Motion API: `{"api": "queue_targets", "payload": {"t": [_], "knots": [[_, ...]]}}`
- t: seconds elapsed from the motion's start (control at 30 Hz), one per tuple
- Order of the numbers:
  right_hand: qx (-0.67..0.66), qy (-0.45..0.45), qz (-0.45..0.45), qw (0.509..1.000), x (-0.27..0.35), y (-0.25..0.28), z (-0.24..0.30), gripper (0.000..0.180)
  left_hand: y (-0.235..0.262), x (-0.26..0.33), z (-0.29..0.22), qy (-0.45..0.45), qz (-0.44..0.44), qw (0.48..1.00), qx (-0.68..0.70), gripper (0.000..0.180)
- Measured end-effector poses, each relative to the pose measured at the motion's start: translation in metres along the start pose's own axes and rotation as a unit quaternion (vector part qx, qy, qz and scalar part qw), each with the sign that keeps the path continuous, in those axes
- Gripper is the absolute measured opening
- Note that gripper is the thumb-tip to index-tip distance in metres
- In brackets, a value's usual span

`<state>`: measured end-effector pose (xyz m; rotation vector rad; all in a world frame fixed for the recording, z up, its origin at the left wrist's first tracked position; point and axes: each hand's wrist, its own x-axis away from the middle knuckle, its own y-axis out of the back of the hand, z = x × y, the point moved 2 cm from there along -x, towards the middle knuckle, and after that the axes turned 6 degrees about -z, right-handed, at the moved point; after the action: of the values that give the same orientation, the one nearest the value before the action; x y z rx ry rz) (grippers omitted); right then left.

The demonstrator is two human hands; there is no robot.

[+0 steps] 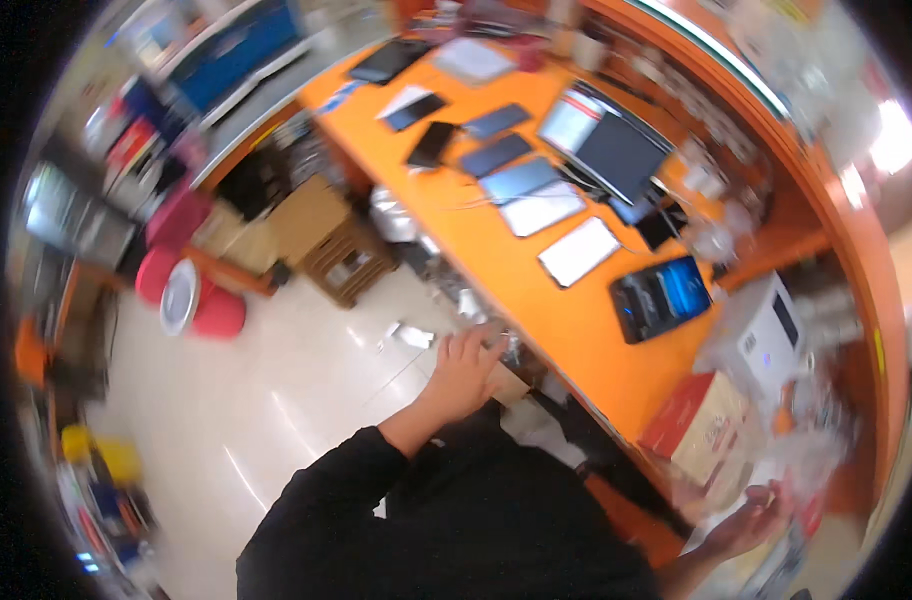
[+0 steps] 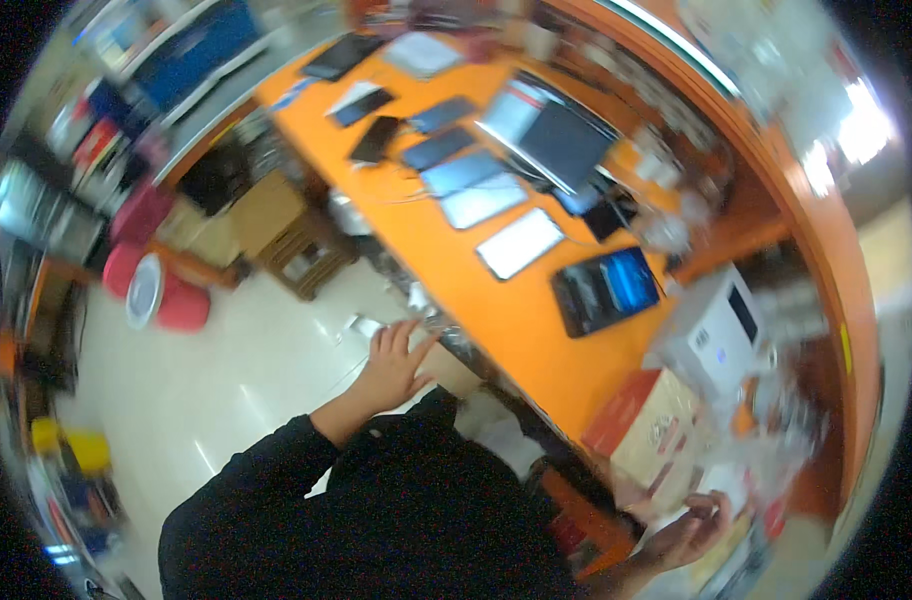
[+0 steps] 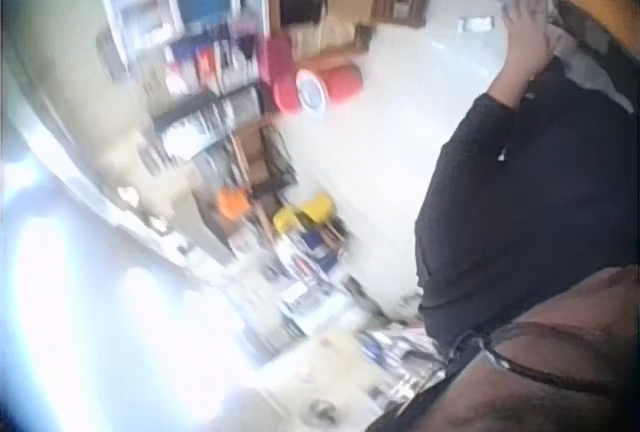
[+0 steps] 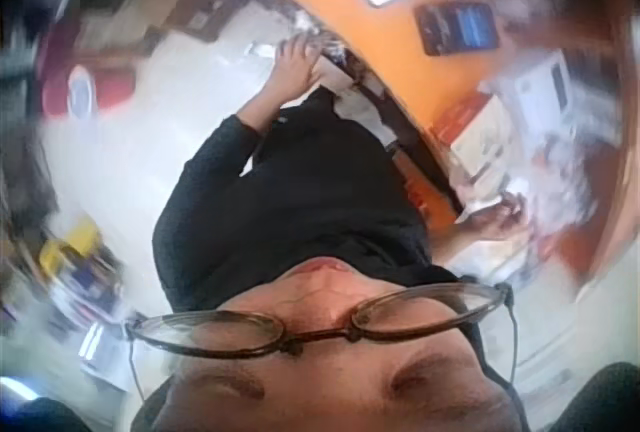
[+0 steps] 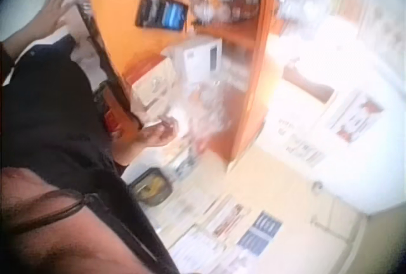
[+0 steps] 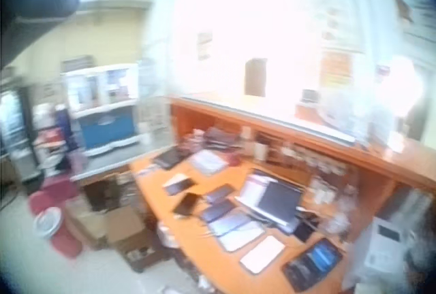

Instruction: The person retrieves fried chicken from a heated display case and places it into cardboard boxes. They add a small packet of sauce to each box, close the boxes, and place them into a plastic bag. The person then places the bag on the counter and interacts with a tablet before opening a refrigerator.

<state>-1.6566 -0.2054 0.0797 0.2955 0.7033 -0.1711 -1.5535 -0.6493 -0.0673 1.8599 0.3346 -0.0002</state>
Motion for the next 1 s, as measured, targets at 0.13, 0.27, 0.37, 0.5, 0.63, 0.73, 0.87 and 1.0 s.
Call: {"api": "queue_targets", "payload": {"t": [0.13, 0.27, 0.37, 0.5, 0.63, 0.73, 0.87, 1.0], "knots": [[-0.115, 0.016, 0.151, 0.982, 0.012, -0.068, 0.001, 0.033, -0.018, 0.162, 0.027, 0.164, 0.061, 0.983, 0.061, 0.051], [-0.323, -0.043, 0.274, 0.905, 0.047, -0.169, 0.059, 0.033, -0.088, 0.432, 0.068, 0.466, 0.159, 0.849, 0.191, 0.05], [-0.436, -0.006, 0.353, 0.827, 0.079, -0.222, 0.162, 0.032, -0.087, 0.627, 0.073, 0.705, 0.165, 0.684, 0.095, 0.036], [-0.604, 0.084, 0.419, 0.673, 0.138, -0.279, 0.323, 0.039, -0.099, 0.812, 0.016, 0.836, 0.171, 0.512, 0.104, 0.03], [-0.732, 0.15, 0.502, 0.435, 0.244, -0.318, 0.481, 0.044, -0.111, 0.808, 0.016, 0.793, 0.169, 0.462, 0.359, 0.05], [-0.812, 0.097, 0.526, 0.235, 0.283, -0.345, 0.579, 0.036, -0.096, 0.897, 0.068, 0.768, 0.07, 0.553, 0.315, 0.057], [-0.835, 0.076, 0.54, 0.072, 0.369, -0.367, 0.69, 0.029, -0.023, 0.881, 0.157, 0.805, -0.149, 0.506, 0.27, 0.05], [-0.788, 0.137, 0.597, -0.054, 0.414, -0.425, 0.758, 0.048, 0.03, 0.915, 0.203, 0.801, -0.21, 0.457, 0.324, 0.049]]}}
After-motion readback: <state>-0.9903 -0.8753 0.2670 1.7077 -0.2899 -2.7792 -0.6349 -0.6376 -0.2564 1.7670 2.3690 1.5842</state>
